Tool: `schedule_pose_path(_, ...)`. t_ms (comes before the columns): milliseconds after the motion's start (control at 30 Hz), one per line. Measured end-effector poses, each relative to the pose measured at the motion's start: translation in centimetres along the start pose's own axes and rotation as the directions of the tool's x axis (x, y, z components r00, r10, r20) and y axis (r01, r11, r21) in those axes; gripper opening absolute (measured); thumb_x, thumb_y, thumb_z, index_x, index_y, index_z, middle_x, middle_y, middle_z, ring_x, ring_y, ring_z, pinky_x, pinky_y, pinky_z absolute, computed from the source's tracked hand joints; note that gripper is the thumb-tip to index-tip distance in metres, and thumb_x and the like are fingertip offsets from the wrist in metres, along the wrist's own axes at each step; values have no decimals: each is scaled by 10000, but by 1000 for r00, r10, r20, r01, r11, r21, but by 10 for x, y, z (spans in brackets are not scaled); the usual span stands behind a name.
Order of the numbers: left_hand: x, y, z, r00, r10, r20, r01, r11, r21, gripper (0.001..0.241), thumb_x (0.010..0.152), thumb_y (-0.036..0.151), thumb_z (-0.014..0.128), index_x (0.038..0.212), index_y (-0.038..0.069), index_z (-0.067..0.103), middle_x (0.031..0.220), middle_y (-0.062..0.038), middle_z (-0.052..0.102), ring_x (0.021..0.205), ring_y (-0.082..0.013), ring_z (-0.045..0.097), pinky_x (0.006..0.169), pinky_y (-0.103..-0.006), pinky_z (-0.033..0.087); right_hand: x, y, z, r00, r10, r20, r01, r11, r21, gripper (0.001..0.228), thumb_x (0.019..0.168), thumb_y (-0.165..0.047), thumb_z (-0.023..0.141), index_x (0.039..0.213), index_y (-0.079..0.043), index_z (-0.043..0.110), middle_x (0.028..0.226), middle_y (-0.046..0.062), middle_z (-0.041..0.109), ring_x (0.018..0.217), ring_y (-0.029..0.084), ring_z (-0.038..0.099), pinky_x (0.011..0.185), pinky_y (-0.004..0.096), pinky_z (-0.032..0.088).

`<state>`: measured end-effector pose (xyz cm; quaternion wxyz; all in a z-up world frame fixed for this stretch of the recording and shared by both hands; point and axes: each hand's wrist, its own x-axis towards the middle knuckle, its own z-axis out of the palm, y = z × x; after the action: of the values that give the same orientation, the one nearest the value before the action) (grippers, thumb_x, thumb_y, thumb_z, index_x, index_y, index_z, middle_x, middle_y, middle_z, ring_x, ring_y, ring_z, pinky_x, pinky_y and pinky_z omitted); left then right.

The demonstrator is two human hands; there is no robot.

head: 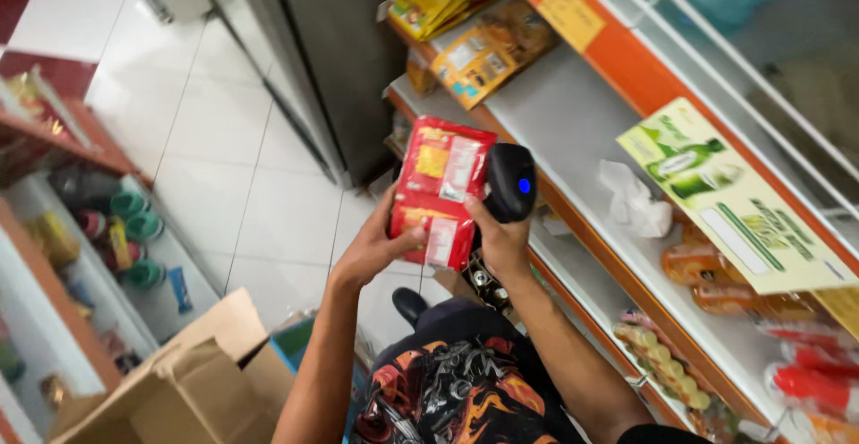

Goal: The person scans items using a handheld scanner and places them into a cardboard box on the floor of a convenience store.

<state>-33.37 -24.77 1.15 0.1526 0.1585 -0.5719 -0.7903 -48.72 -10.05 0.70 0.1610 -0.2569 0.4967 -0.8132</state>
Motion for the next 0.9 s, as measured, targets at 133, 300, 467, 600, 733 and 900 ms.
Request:
schedule_pose_path(133,21,-2,31,992,-33,124,49,991,-122,631,910,78,700,1461,36,397,1250,-65,654,1087,-163,687,833,-365,654,21,4,-35,966,-17,-257,26,999,31,551,887,23,782,1392,-11,563,1242,69,629,1116,159,622,993,327,521)
schedule_pose_path(300,70,-24,61,1000,-9,-8,7,981,-193,439,954,110,686,1338,-22,517,1155,-124,705,960,-201,719,790,-374,635,41,-2,-58,903,22,-429,-33,999,-17,469,904,-91,755,1339,-47,587,1262,35,678,1115,115,654,984,288,520)
schedule_pose_path(467,99,-24,83,997,7,-81,-25,974,-225,401,941,130,687,1287,-9,539,1103,-121,724,932,-191,738,792,-368,651,35,-25,-62,925,64,-374,-110,988,-105,371,937,-145,756,1260,5,653,1133,73,719,972,148,677,848,321,562)
schedule_pose_path(600,118,-22,98,985,-32,-169,-12,968,-251,400,933,129,708,1270,1,536,1078,-148,719,895,-216,752,787,-360,647,21,-36,-50,933,62,-354,-125,979,-158,355,894,-135,747,1205,-18,622,1066,45,709,895,131,702,745,317,615)
schedule_pose_path(733,137,-25,98,991,-11,-130,-11,985,-171,407,940,118,738,1273,-39,564,1055,-135,722,876,-209,730,777,-346,627,20,-32,-47,935,19,-355,-95,976,-197,295,898,-103,766,1138,-3,626,988,34,680,809,122,670,673,306,589)
schedule_pose_path(900,154,-33,95,989,60,-132,-87,975,-206,460,926,107,692,1352,56,526,1136,-116,693,927,-192,682,792,-327,579,20,-18,-47,911,-62,-407,-67,953,-294,303,884,-67,785,1144,-31,635,916,21,675,747,98,607,672,280,525)
